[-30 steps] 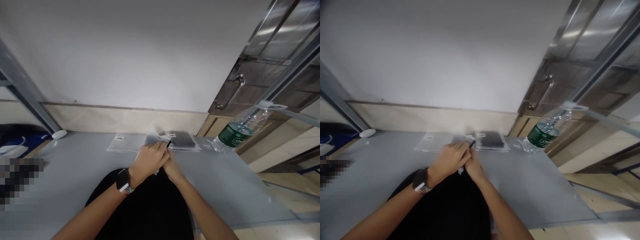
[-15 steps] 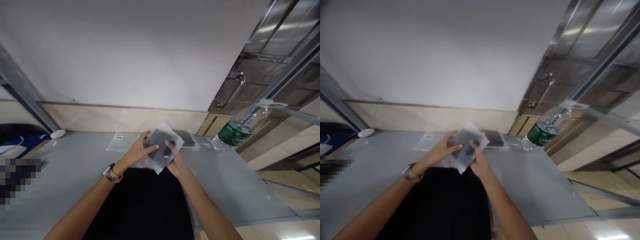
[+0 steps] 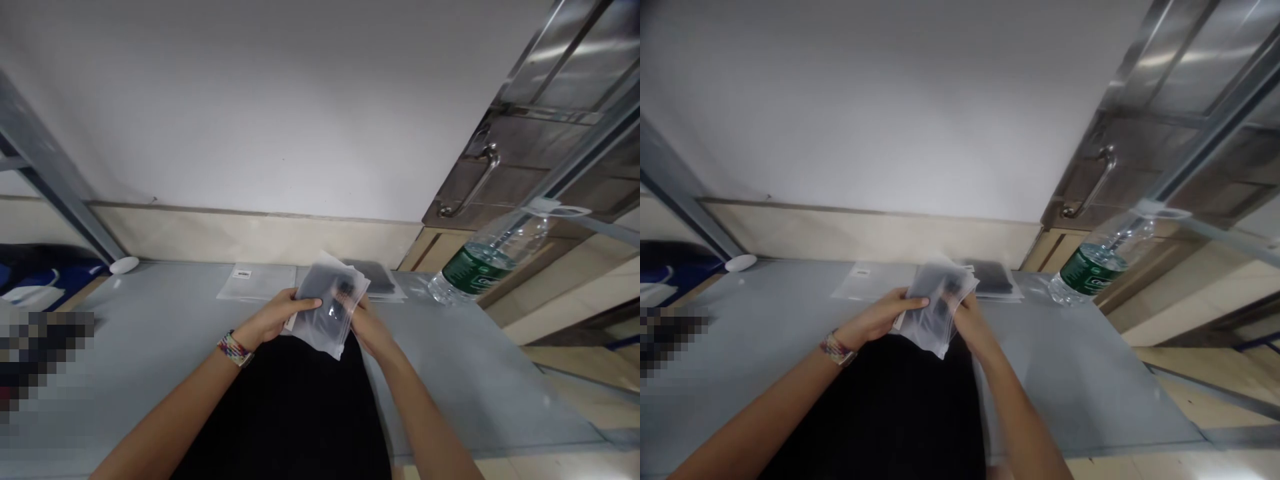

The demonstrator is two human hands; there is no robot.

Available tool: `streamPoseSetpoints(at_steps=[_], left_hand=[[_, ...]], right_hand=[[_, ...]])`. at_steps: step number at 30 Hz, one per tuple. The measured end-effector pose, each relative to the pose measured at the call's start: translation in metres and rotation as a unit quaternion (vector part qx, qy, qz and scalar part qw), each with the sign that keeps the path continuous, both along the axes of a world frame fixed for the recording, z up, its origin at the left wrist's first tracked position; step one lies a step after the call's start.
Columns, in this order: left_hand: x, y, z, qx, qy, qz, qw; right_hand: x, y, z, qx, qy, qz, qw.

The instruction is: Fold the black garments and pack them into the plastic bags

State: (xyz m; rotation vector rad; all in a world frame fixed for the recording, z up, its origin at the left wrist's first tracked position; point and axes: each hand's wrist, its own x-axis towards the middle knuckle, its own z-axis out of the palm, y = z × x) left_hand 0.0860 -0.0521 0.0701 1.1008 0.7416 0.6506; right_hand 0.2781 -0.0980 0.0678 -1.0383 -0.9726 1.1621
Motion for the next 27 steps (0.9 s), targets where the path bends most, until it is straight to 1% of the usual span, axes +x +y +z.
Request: streamPoseSetpoints(at_steps=[2, 4, 6, 8, 10, 12, 15, 17, 19, 22, 24, 25, 26, 27], left_hand=[[-0.003, 0.003, -0.001, 0.018, 0.000, -0.015, 1.000], [-0.006, 0.006, -0.003, 0.030, 0.001, -0.029, 0.999], [-0.008, 0.008, -0.003, 0.025, -0.003, -0.042, 0.999], [-0.010, 0.009, -0.002, 0.009, -0.005, -0.064, 0.998], [-0.011, 0.008, 0.000, -0.008, -0.002, -0.089, 0.996], [-0.012, 0.007, 0.002, -0.018, 0.001, -0.105, 0.994], [-0.013, 0.006, 0.000, -0.007, -0.002, -0.107, 0.994], [-0.012, 0.006, -0.003, 0.002, -0.008, -0.091, 0.996], [-0.010, 0.008, -0.007, -0.001, -0.022, -0.056, 0.998], [-0.010, 0.011, -0.010, -0.027, -0.071, 0.019, 0.997], [-0.010, 0.014, -0.011, -0.060, -0.118, 0.069, 0.989], [-0.009, 0.016, -0.011, -0.078, -0.141, 0.091, 0.983], [-0.009, 0.017, -0.012, -0.095, -0.163, 0.111, 0.976], [-0.008, 0.017, -0.012, -0.106, -0.183, 0.130, 0.969]], right_hand=[[0.012, -0.003, 0.002, 0.023, -0.102, 0.010, 0.994], [0.021, -0.007, 0.002, 0.028, -0.165, 0.024, 0.986], [0.025, -0.009, 0.001, 0.032, -0.172, 0.054, 0.983], [0.024, -0.011, -0.002, 0.036, -0.143, 0.086, 0.985], [0.019, -0.011, -0.006, 0.039, -0.113, 0.099, 0.988], [0.012, -0.010, -0.008, 0.046, -0.109, 0.088, 0.989], [0.005, -0.008, -0.009, 0.070, -0.164, 0.060, 0.982], [0.006, -0.007, -0.007, 0.070, -0.217, 0.044, 0.973], [0.009, -0.008, -0.006, 0.078, -0.245, 0.006, 0.966], [0.016, -0.011, -0.009, 0.125, -0.243, -0.096, 0.957], [0.018, -0.012, -0.012, 0.138, -0.240, -0.148, 0.949], [0.019, -0.012, -0.014, 0.132, -0.236, -0.153, 0.950], [0.018, -0.012, -0.015, 0.118, -0.229, -0.140, 0.956], [0.018, -0.011, -0.016, 0.101, -0.220, -0.111, 0.964]])
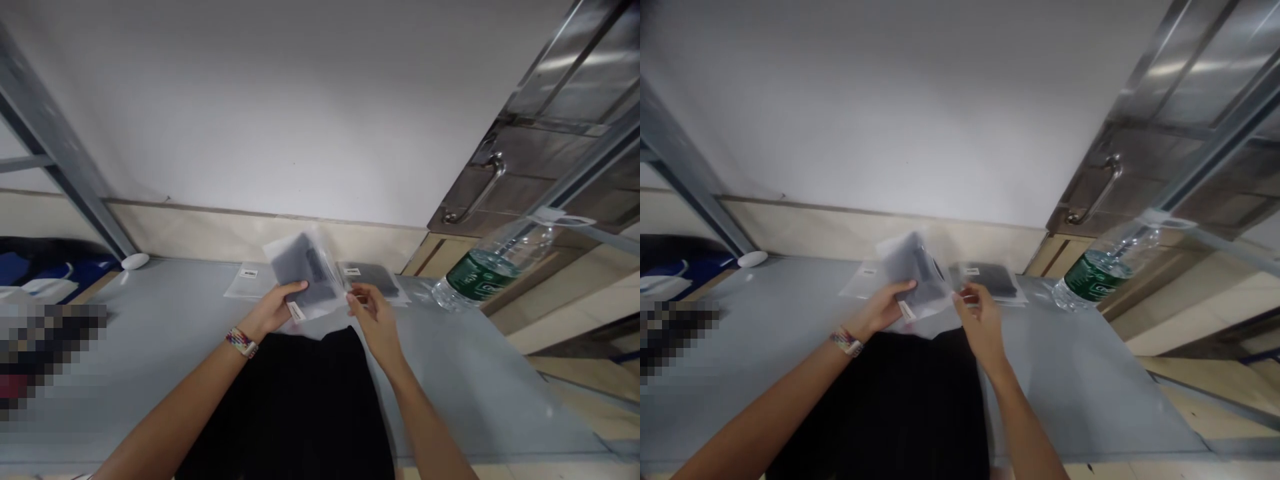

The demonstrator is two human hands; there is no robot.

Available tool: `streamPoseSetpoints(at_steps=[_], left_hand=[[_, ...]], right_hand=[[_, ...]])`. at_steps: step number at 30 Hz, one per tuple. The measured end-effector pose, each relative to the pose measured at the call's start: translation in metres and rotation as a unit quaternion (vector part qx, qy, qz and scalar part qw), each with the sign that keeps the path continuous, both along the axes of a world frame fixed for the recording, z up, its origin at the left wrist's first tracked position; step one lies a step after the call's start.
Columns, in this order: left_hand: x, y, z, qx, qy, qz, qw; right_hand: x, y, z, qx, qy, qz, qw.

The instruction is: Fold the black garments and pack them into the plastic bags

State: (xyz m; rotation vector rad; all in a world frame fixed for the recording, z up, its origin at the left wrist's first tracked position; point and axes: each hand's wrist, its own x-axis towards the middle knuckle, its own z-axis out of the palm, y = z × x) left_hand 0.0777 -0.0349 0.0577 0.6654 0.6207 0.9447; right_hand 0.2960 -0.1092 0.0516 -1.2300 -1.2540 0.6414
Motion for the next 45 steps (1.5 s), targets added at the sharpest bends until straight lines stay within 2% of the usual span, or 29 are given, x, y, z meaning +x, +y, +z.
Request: streamPoseSetpoints(at_steps=[2, 4, 6, 9, 11, 12, 13, 14, 15, 17, 18, 19, 20, 21, 23, 27, 30, 34, 36, 38, 42, 45], left_hand=[[0.002, 0.000, -0.001, -0.009, -0.027, 0.026, 0.999], [0.002, 0.002, -0.001, -0.004, -0.043, 0.044, 0.998], [-0.001, 0.006, -0.001, 0.010, -0.052, 0.065, 0.996], [-0.015, 0.018, 0.001, 0.057, -0.034, 0.117, 0.991], [-0.027, 0.026, 0.006, 0.123, 0.021, 0.177, 0.976], [-0.032, 0.027, 0.009, 0.177, 0.069, 0.217, 0.957], [-0.034, 0.027, 0.014, 0.247, 0.131, 0.257, 0.925], [-0.034, 0.024, 0.019, 0.329, 0.199, 0.284, 0.878], [-0.032, 0.018, 0.024, 0.417, 0.263, 0.292, 0.820], [-0.018, 0.004, 0.032, 0.577, 0.348, 0.247, 0.696], [-0.009, -0.004, 0.035, 0.640, 0.358, 0.203, 0.650], [0.001, -0.010, 0.037, 0.685, 0.358, 0.160, 0.614], [0.011, -0.015, 0.038, 0.710, 0.361, 0.124, 0.592], [0.019, -0.018, 0.038, 0.720, 0.363, 0.101, 0.583], [0.030, -0.019, 0.037, 0.711, 0.368, 0.079, 0.594], [0.028, -0.012, 0.040, 0.653, 0.360, 0.058, 0.664], [0.015, -0.009, 0.049, 0.616, 0.361, 0.040, 0.699], [-0.012, -0.001, 0.053, 0.562, 0.355, 0.069, 0.744], [-0.028, 0.003, 0.052, 0.541, 0.360, 0.085, 0.755], [-0.040, 0.006, 0.052, 0.534, 0.363, 0.092, 0.758], [-0.045, 0.001, 0.051, 0.525, 0.349, 0.111, 0.768], [-0.040, -0.009, 0.050, 0.515, 0.342, 0.092, 0.781]], right_hand=[[-0.001, 0.002, -0.001, -0.041, 0.016, 0.066, 0.997], [-0.001, 0.005, 0.000, -0.043, 0.032, 0.093, 0.994], [0.001, 0.008, 0.000, -0.011, 0.060, 0.061, 0.996], [0.009, 0.012, -0.001, 0.037, 0.098, -0.023, 0.994], [0.013, 0.013, -0.002, 0.053, 0.094, -0.061, 0.992], [0.013, 0.013, -0.002, 0.057, 0.079, -0.071, 0.993], [0.012, 0.012, -0.001, 0.061, 0.055, -0.075, 0.994], [0.011, 0.011, -0.001, 0.067, 0.025, -0.072, 0.995], [0.009, 0.010, 0.000, 0.074, -0.006, -0.064, 0.995], [0.004, 0.007, 0.003, 0.093, -0.059, -0.036, 0.993], [0.001, 0.005, 0.004, 0.104, -0.077, -0.019, 0.991], [0.000, 0.004, 0.004, 0.116, -0.090, -0.005, 0.989], [-0.001, 0.003, 0.005, 0.127, -0.099, 0.006, 0.987], [-0.001, 0.002, 0.006, 0.138, -0.105, 0.013, 0.985], [-0.001, 0.000, 0.007, 0.153, -0.113, 0.017, 0.982], [0.000, -0.002, 0.011, 0.138, -0.126, 0.024, 0.982], [0.005, -0.003, 0.016, 0.116, -0.119, 0.005, 0.986], [0.023, 0.001, 0.016, 0.117, -0.069, -0.077, 0.988], [0.033, 0.005, 0.013, 0.121, -0.025, -0.120, 0.985], [0.040, 0.009, 0.010, 0.115, 0.008, -0.134, 0.984], [0.041, 0.009, 0.012, 0.091, 0.029, -0.087, 0.992], [0.036, -0.001, 0.022, 0.060, -0.009, 0.001, 0.998]])
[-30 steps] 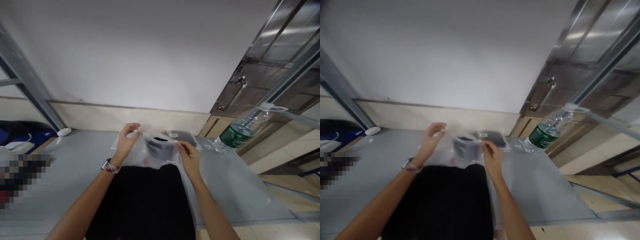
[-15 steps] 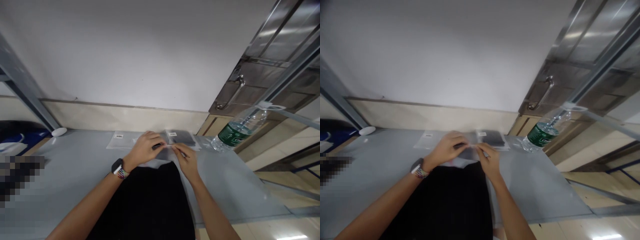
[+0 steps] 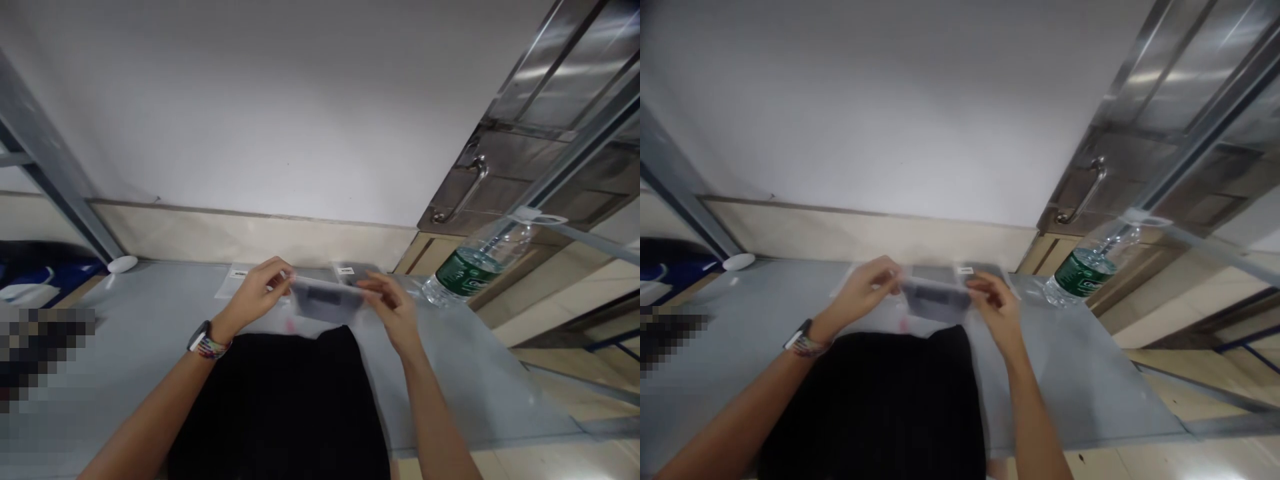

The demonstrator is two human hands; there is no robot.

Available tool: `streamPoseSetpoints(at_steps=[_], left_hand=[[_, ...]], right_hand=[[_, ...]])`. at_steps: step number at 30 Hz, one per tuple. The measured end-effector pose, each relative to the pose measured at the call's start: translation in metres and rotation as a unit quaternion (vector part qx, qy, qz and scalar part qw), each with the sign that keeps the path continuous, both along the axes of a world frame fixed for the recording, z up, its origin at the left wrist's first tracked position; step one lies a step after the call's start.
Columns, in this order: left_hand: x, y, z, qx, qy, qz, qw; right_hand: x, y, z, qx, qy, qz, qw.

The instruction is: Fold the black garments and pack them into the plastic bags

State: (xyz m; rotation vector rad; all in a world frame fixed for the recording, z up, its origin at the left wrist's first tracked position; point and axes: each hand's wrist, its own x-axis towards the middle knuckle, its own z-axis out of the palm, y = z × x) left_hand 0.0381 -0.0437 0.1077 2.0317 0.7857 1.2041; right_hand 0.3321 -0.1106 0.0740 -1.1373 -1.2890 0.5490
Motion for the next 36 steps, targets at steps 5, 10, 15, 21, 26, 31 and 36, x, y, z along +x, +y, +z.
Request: streamPoseSetpoints(at_steps=[5, 10, 15, 21, 26, 31, 36], left_hand=[[0.010, -0.013, 0.001, 0.013, 0.016, -0.025, 0.999], [0.022, -0.023, 0.012, 0.017, -0.007, -0.027, 0.999], [0.022, -0.032, 0.017, -0.047, -0.115, 0.012, 0.992], [-0.005, -0.038, 0.003, -0.055, -0.055, 0.072, 0.994], [-0.022, -0.050, -0.014, -0.067, 0.013, 0.084, 0.994], [-0.038, -0.075, -0.025, -0.046, 0.109, 0.090, 0.989], [-0.055, -0.108, -0.039, -0.030, 0.179, 0.119, 0.976]], right_hand=[[-0.020, -0.021, 0.018, -0.029, -0.271, 0.051, 0.961], [-0.029, -0.023, 0.030, -0.046, -0.382, 0.010, 0.923], [0.002, -0.001, 0.024, -0.029, -0.167, -0.031, 0.985], [0.041, 0.044, -0.020, -0.088, 0.319, -0.047, 0.942], [0.043, 0.072, -0.047, -0.103, 0.366, -0.039, 0.924], [0.036, 0.075, -0.053, -0.116, 0.391, -0.040, 0.912], [0.039, 0.068, -0.054, -0.199, 0.328, 0.038, 0.923]])
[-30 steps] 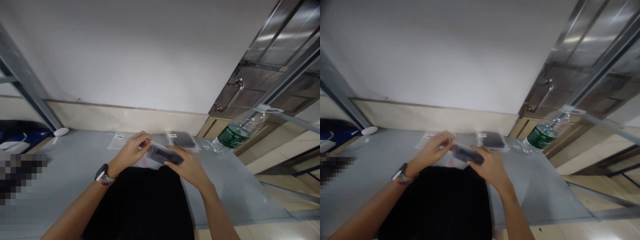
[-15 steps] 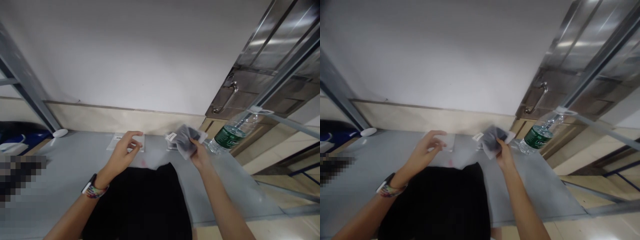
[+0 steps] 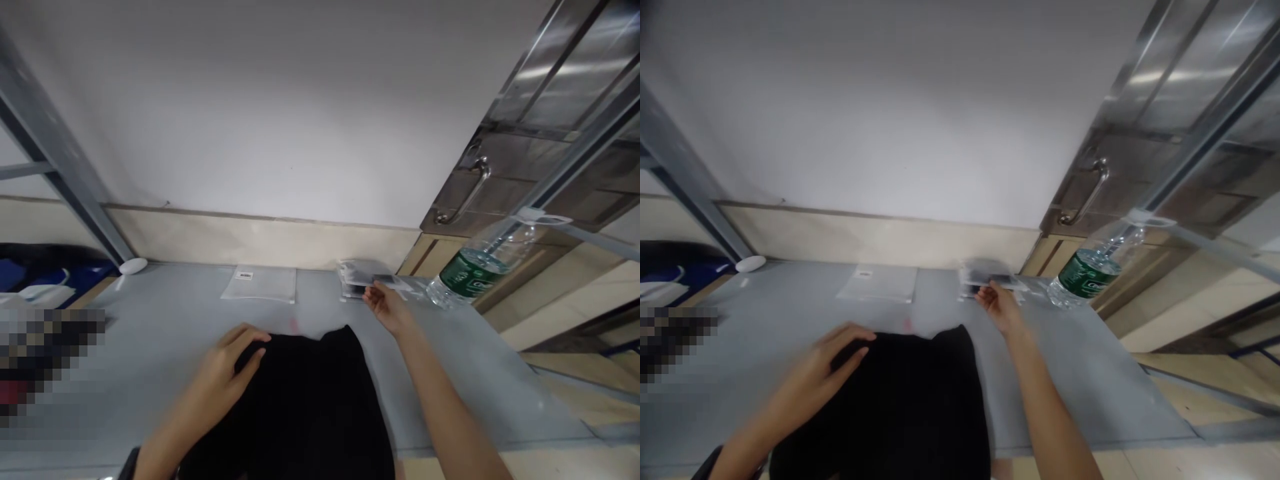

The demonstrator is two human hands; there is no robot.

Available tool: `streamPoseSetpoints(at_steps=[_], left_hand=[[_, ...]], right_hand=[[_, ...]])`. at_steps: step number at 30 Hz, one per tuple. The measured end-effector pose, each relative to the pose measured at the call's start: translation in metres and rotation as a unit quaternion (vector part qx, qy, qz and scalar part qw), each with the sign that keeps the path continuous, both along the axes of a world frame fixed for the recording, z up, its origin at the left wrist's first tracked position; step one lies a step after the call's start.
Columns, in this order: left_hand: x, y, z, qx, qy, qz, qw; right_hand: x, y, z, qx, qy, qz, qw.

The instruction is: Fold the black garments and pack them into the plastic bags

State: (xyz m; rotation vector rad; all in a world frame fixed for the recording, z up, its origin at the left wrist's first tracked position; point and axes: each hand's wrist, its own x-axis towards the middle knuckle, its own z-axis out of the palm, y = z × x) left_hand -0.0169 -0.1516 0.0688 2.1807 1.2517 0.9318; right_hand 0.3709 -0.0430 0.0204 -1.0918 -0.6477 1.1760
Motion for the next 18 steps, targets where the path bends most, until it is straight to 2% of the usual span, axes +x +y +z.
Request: streamPoseSetpoints(at_steps=[3, 6, 9, 11, 12, 15, 16, 18], left_hand=[[-0.013, -0.019, -0.016, 0.016, 0.031, 0.051, 0.998], [-0.034, -0.036, -0.037, 0.027, 0.063, 0.152, 0.986], [-0.058, -0.050, -0.056, 0.002, 0.100, 0.277, 0.956], [-0.068, -0.055, -0.063, -0.043, 0.117, 0.319, 0.940], [-0.070, -0.056, -0.065, -0.066, 0.121, 0.327, 0.935], [-0.067, -0.053, -0.066, -0.126, 0.111, 0.323, 0.931], [-0.064, -0.050, -0.065, -0.140, 0.104, 0.315, 0.933], [-0.060, -0.041, -0.064, -0.145, 0.087, 0.291, 0.942]], right_hand=[[0.002, -0.001, 0.004, -0.008, 0.007, -0.006, 1.000], [-0.002, -0.015, 0.009, -0.017, 0.003, 0.014, 1.000], [-0.019, -0.049, 0.008, -0.027, -0.054, 0.061, 0.996], [-0.036, -0.077, 0.003, 0.005, -0.163, 0.077, 0.984], [-0.044, -0.090, 0.000, 0.032, -0.254, 0.085, 0.963], [-0.061, -0.113, -0.008, 0.116, -0.513, 0.108, 0.844], [-0.062, -0.115, -0.009, 0.125, -0.564, 0.109, 0.809], [-0.061, -0.110, -0.010, 0.119, -0.620, 0.110, 0.768]])
